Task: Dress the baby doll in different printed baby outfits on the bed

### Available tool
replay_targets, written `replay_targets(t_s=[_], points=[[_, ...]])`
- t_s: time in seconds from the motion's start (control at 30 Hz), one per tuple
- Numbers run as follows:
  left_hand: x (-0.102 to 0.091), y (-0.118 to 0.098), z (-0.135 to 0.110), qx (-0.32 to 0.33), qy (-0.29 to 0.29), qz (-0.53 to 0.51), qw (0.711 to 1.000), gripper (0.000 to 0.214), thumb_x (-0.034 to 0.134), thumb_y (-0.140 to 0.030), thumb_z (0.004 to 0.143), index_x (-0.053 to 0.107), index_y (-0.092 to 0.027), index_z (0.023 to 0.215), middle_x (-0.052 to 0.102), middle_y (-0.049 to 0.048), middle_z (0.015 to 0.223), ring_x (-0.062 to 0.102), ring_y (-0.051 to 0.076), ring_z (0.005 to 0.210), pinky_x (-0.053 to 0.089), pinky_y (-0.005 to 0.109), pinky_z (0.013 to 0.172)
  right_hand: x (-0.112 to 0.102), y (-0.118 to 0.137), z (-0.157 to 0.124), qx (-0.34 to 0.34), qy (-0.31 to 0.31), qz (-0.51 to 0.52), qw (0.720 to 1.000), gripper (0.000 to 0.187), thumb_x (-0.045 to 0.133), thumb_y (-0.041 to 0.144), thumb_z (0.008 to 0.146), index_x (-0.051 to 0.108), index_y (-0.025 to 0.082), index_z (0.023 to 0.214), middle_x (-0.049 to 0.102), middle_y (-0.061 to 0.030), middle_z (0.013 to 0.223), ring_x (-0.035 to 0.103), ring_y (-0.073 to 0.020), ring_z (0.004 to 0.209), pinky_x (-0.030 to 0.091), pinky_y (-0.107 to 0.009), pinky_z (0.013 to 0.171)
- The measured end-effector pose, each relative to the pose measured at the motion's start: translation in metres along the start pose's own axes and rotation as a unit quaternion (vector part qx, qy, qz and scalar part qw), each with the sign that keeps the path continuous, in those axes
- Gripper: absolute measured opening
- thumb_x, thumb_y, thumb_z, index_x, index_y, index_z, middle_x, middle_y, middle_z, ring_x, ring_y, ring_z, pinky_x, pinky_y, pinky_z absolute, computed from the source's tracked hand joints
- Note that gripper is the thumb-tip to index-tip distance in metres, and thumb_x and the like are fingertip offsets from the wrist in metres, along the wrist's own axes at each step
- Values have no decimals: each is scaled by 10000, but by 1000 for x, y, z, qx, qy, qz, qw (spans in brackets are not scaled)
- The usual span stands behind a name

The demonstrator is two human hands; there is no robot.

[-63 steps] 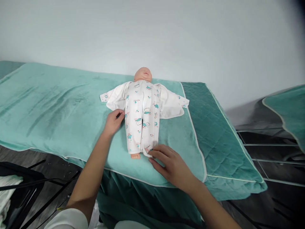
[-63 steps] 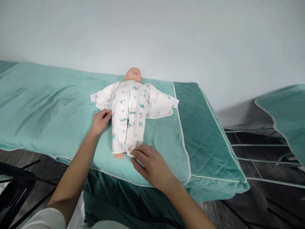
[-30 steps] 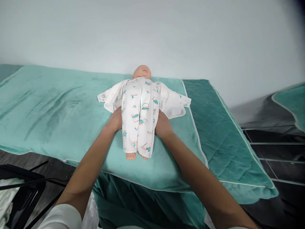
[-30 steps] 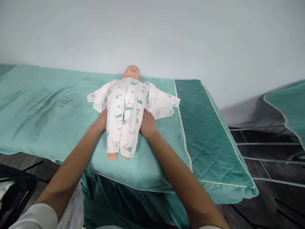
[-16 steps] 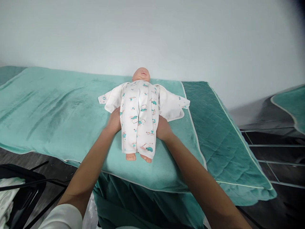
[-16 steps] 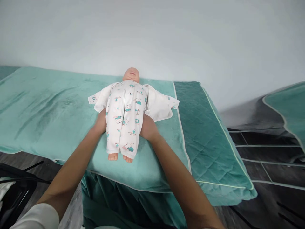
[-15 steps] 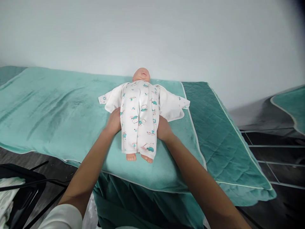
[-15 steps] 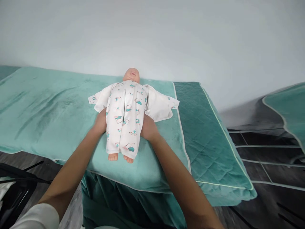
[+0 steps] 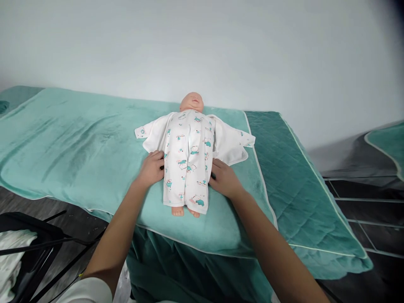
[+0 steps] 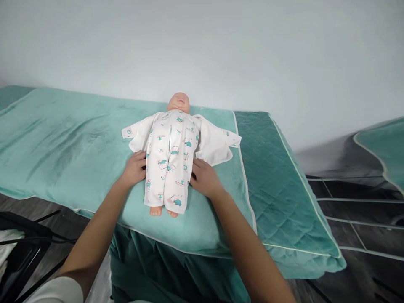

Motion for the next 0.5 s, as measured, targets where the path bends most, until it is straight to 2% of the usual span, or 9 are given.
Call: replay_targets(t_s=[0.13, 0.23, 0.37, 0.43, 0.5], points=[[-2, 0, 2, -19, -13, -39, 999, 180, 594, -145, 859, 628, -211, 695, 607, 56, 788, 525, 222, 815, 417, 375, 750, -9, 5, -7, 27, -41, 60, 997, 174, 509, 225, 1013, 623, 226, 881, 691, -86, 920, 644, -243, 892, 518, -369, 775], [-5, -1, 3, -40, -33, -64, 997, 238, 558, -162, 888, 561, -216, 656, 568, 49, 739, 505, 220, 786, 421, 369, 739, -10, 5, -5, 70, -74, 28, 994, 181, 502, 231, 1016, 620, 222, 879, 686, -87, 890, 623, -247, 863, 493, -377, 776], [-9, -2, 5, -86, -64, -80, 991, 298, 533, -200, 925, 472, -226, 635, 561, 44, 721, 496, 218, 773, 423, 362, 728, -9, 6, -5, 114, -64, 14, 991, 242, 514, 267, 1010, 589, 232, 782, 635, -53, 761, 578, -228, 760, 434, -358, 702], [-10, 0, 5, -116, -88, -81, 986, 281, 515, -220, 948, 492, -229, 669, 584, 42, 740, 511, 219, 787, 432, 363, 747, -9, 4, -6, 137, -70, 43, 987, 254, 516, 297, 1011, 596, 233, 779, 628, -37, 745, 573, -209, 727, 418, -345, 679], [-10, 4, 6, -151, -115, -79, 979, 250, 510, -255, 970, 544, -230, 724, 612, 41, 763, 539, 224, 806, 448, 372, 785, -11, -4, -8, 175, -105, 80, 976, 244, 519, 334, 1011, 625, 231, 818, 650, -31, 772, 587, -196, 722, 439, -334, 695]])
Point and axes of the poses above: each hand's wrist, its own z-axis towards the middle knuckle, its own x-axis out of the palm, y = z × x, the point moved 2 cm from there along z, towards the middle knuckle
